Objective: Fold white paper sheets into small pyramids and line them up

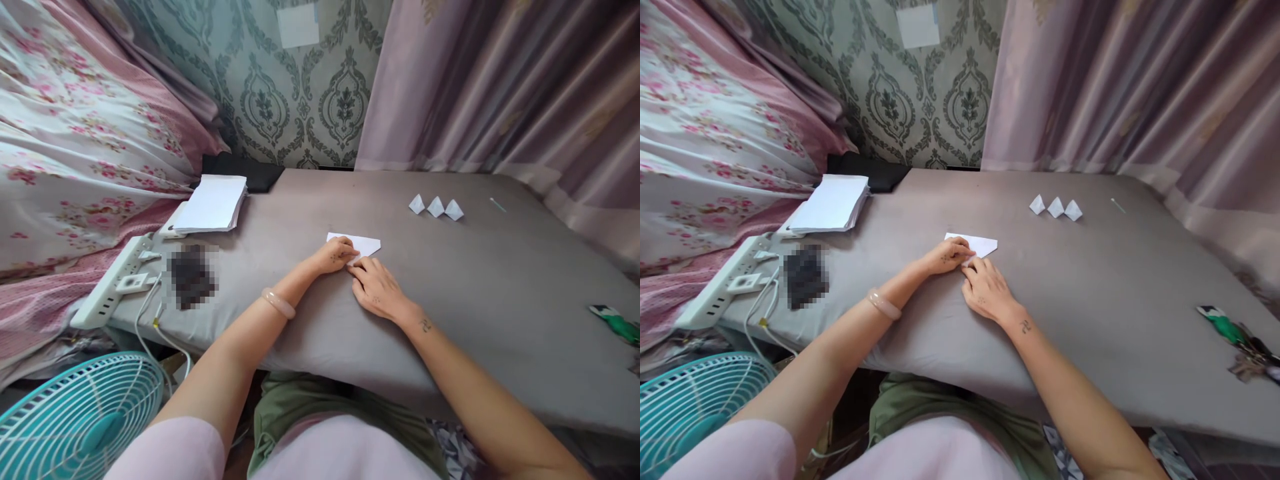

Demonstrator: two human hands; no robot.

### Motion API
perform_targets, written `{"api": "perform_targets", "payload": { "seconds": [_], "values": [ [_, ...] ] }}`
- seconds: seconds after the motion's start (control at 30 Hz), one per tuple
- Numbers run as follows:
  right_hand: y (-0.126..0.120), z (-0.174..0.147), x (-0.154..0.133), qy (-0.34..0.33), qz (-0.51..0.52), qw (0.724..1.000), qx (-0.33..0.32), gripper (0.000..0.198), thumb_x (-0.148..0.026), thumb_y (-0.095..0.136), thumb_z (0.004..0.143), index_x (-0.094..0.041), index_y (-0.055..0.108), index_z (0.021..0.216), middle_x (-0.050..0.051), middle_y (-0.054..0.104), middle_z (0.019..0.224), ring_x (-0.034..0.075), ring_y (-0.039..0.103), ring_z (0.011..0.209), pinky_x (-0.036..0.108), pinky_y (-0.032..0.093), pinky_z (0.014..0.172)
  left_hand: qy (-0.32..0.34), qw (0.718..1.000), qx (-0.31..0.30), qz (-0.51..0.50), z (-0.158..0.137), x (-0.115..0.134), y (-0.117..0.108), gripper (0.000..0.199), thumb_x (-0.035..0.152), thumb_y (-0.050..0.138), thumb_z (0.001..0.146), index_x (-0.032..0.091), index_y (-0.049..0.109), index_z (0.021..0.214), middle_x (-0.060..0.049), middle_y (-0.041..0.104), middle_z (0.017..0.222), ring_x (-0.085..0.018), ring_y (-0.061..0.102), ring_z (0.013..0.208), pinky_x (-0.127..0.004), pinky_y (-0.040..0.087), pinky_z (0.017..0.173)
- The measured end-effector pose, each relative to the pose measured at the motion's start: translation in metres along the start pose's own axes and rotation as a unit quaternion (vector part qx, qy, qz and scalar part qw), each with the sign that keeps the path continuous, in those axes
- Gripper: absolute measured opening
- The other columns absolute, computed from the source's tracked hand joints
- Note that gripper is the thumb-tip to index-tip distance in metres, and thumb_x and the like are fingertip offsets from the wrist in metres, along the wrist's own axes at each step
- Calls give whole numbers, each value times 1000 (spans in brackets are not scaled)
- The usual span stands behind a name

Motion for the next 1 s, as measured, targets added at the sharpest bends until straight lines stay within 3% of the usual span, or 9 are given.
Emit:
{"api": "perform_targets", "payload": {
  "seconds": [0.17, 0.23, 0.33, 0.4, 0.53, 0.7, 0.87, 1.0],
  "values": [
    [-3, 6, 26, 7, 157, 987, -31, 29, -18, 44, 84, -22, 71, 94, 4, 67, 107, 20, 58, 99, 33, 46, 91, -23, 994, 10, 106, -9, 16, 3, 29, 26, 43, 93, 20, 71, 98, -8, 64, 103, -19, 57, 97, -33, 48, 90],
    [-4, 16, 49, 57, 214, 975, -35, 29, -19, 43, 84, -22, 71, 92, 2, 71, 95, 18, 63, 87, 31, 50, 83, -33, 991, 6, 130, -15, 20, 5, 30, 25, 40, 95, 22, 69, 100, -8, 64, 105, -19, 56, 101, -33, 48, 90],
    [-15, 41, 81, 110, 181, 976, 54, 33, -16, 44, 81, -20, 70, 100, 5, 69, 106, 19, 62, 95, 33, 48, 88, -36, 990, 6, 140, -21, 24, 5, 31, 24, 36, 96, 22, 66, 103, -8, 64, 108, -20, 54, 106, -33, 48, 92],
    [-13, 59, 90, 111, 135, 981, 79, 37, -14, 44, 79, -19, 70, 105, 7, 67, 110, 20, 59, 102, 34, 44, 95, -34, 990, 13, 135, -21, 23, 5, 30, 24, 36, 96, 20, 65, 104, -8, 63, 110, -20, 54, 108, -33, 47, 93],
    [5, 85, 94, 107, 76, 990, 56, 42, -11, 40, 81, -21, 70, 108, 8, 64, 109, 22, 54, 105, 36, 41, 97, -18, 991, 9, 132, -19, 24, 5, 27, 24, 38, 96, 17, 63, 103, -9, 62, 112, -21, 52, 108, -34, 45, 96],
    [20, 89, 91, 103, 28, 994, 21, 41, -18, 39, 86, -27, 68, 115, 8, 61, 111, 26, 52, 102, 41, 42, 92, -27, 989, 9, 142, -18, 25, 2, 27, 24, 37, 96, 17, 63, 99, -11, 61, 106, -22, 53, 103, -37, 46, 93],
    [17, 89, 90, 89, 38, 994, 42, 42, -15, 40, 84, -27, 68, 112, 7, 62, 108, 24, 52, 100, 39, 42, 92, -35, 990, 8, 136, -20, 25, 2, 31, 24, 33, 97, 17, 62, 94, -10, 62, 102, -22, 53, 105, -35, 45, 94],
    [5, 88, 83, 65, 75, 992, 76, 34, -12, 45, 77, -24, 69, 99, 5, 63, 107, 23, 53, 101, 38, 40, 92, -43, 991, 9, 123, -22, 24, 2, 29, 23, 33, 97, 17, 61, 96, -9, 61, 103, -21, 52, 107, -33, 46, 94]
  ]
}}
Point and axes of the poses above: each hand's wrist, its own z-axis towards the middle knuckle, its own y-axis out of the palm, x = y × z, the point moved 8 cm from there along z, towards the middle knuckle
